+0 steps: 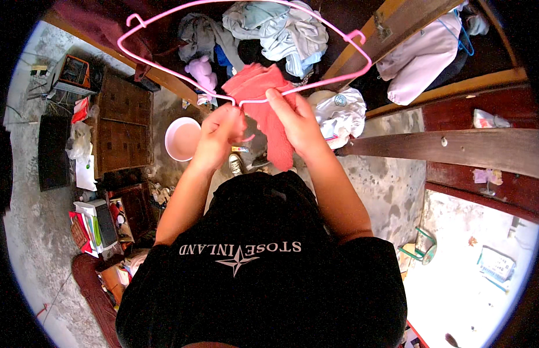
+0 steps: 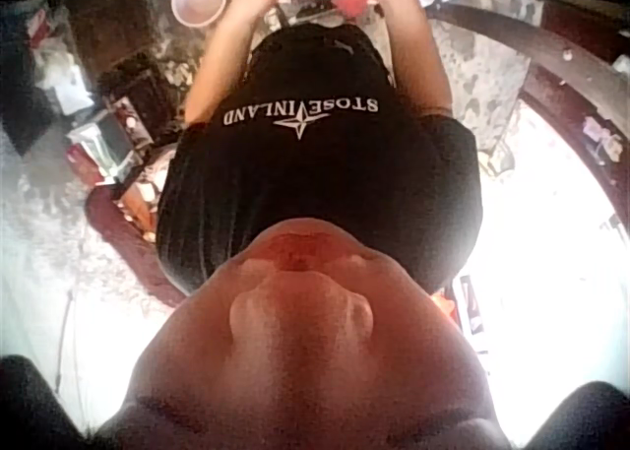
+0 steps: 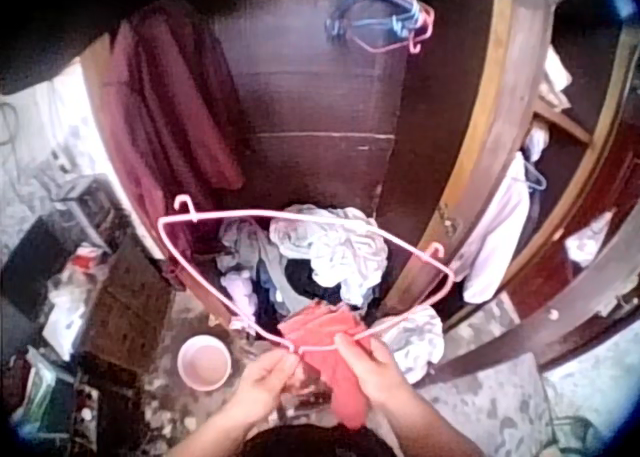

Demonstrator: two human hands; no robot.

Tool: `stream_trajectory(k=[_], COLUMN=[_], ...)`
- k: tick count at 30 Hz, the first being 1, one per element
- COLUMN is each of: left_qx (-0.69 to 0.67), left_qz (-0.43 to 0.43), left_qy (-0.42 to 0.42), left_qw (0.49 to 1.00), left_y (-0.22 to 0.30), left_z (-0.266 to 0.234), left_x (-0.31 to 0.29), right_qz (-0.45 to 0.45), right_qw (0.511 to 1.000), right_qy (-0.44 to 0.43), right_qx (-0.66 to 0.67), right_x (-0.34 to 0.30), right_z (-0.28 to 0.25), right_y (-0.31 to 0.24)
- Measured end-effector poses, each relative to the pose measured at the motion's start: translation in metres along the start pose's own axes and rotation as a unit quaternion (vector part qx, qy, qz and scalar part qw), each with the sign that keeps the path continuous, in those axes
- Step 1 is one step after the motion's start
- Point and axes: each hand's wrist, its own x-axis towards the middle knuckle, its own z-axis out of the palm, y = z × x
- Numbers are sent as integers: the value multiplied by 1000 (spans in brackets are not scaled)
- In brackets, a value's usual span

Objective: The person hangs a pink cloth onto a pink plastic hanger by hand.

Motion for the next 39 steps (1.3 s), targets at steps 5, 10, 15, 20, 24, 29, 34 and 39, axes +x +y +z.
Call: stream_trajectory(k=[5,10,15,20,24,29,34,39], left_qx=[10,-12,13,-34,-12,-65,-76,-82], left_qz=[4,8,-4,19,32,0,3,31], left_qy=[74,70,115,188,235,229,172,199], left_qw=[997,997,993,981,971,971,982,976], left_y=[4,0,-2,-2,2,-8,-9,1], left_z=[7,12,15,-19,-29,-23,1,-31], left_x=[3,1,1,-2,-15,-13,-17,-24], right_qz=[28,37,63,34,-42,0,-64,-38], right_qw=[998,998,996,998,989,995,993,997], right_qy=[-53,-23,-37,19,83,84,-39,54], right_qx=[-7,52,54,51,118,57,-96,50], right_x=[-7,-12,-16,-28,-43,-47,-45,-58], right_z=[-2,-7,-1,-32,-56,-32,10,-9], right_y=[-6,-9,-9,-35,-52,-42,-1,-58])
